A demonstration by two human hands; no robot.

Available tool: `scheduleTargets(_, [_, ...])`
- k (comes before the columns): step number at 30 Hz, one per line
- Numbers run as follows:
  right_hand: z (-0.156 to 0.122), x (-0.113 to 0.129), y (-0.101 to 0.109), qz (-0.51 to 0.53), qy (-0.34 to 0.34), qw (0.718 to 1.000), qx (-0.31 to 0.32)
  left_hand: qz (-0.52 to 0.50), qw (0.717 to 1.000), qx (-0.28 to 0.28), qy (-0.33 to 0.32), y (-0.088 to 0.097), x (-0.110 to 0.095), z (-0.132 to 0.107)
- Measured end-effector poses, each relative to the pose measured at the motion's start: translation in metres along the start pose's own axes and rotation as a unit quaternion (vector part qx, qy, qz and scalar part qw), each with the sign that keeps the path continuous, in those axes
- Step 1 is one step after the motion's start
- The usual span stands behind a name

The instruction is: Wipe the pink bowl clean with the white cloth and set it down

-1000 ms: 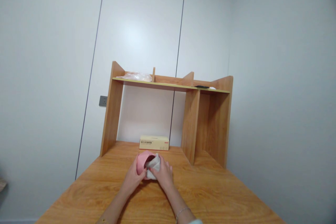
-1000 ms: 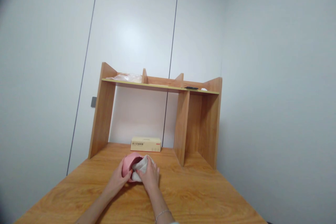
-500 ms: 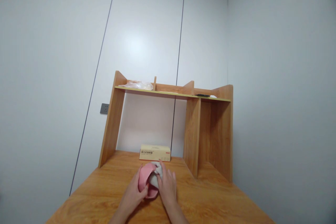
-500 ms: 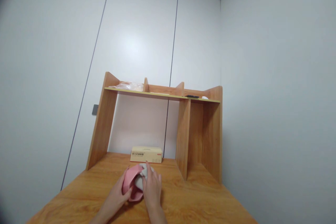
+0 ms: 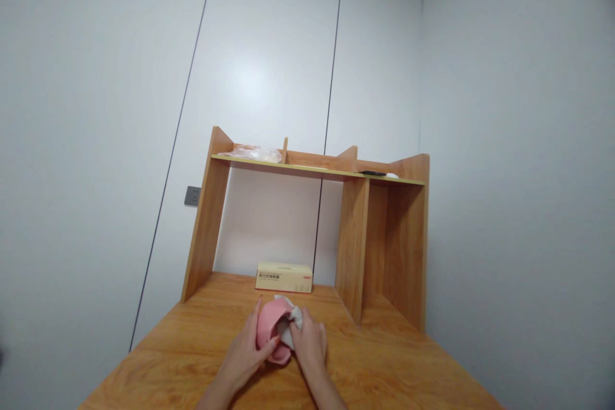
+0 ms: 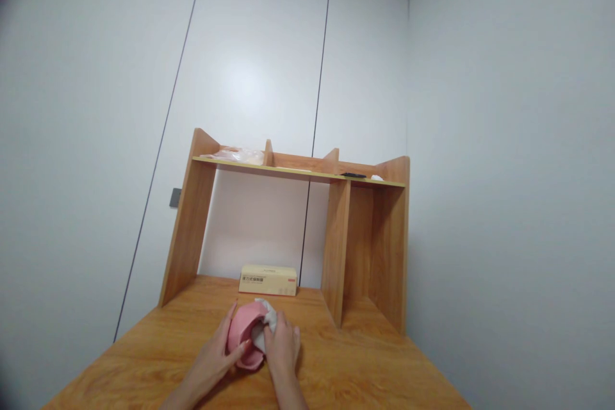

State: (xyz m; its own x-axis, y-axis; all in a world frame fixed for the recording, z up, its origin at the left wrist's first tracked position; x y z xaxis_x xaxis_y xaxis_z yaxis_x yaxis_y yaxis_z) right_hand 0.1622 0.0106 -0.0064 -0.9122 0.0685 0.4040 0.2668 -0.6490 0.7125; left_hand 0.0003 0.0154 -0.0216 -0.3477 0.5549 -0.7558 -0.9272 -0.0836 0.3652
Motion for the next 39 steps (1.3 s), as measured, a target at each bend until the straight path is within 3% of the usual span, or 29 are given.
scheduleTargets(3, [0.001, -0.007, -0.003, 0.021, -0.033, 0.999, 0.004, -0.002, 0.999, 0.022, 0.026, -0.001, -0.001, -0.002])
scheduleTargets(7, [0.003, -0.014, -0.013, 0.082, -0.043, 0.996, 0.016, -0.014, 0.998, 0.062, 0.009, -0.005, 0.000, -0.003])
scheduleTargets(14, [0.004, -0.010, -0.017, 0.082, -0.017, 0.996, 0.019, 0.005, 1.000, 0.012, 0.010, -0.003, -0.002, -0.003])
scheduleTargets(21, [0.001, 0.002, 0.001, 0.052, 0.120, 0.986, -0.106, 0.012, 0.999, -0.041, -0.014, 0.006, -0.010, -0.001])
scheduleTargets(25, [-0.002, 0.006, 0.003, 0.045, 0.157, 0.980, -0.110, 0.037, 0.997, -0.044, -0.050, 0.008, -0.012, 0.000])
scheduleTargets(32, [-0.001, 0.001, -0.004, -0.002, 0.037, 0.999, 0.002, 0.058, 0.996, -0.013, -0.067, 0.003, -0.003, 0.002])
scheduleTargets(37, [0.000, -0.008, -0.011, 0.045, -0.025, 0.999, 0.013, 0.032, 0.999, -0.011, 0.007, -0.003, 0.014, 0.005])
scheduleTargets(39, [0.002, -0.012, -0.016, 0.085, -0.034, 0.996, 0.020, 0.016, 1.000, 0.006, -0.004, -0.005, 0.015, 0.005])
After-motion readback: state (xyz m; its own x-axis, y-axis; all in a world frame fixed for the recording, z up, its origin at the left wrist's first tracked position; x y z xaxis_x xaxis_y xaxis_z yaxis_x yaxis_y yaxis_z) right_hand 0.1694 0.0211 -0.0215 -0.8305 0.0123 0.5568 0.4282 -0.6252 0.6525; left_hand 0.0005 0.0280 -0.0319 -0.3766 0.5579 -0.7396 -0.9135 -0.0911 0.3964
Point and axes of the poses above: each hand's wrist, its own z-axis towards the middle knuckle, its own y-axis out of the back of the hand, x = y × z, the point moved 2 cm from there along z, towards the middle knuckle, and after that the axes turned 5 degrees about -x, right-handed, at the moved point
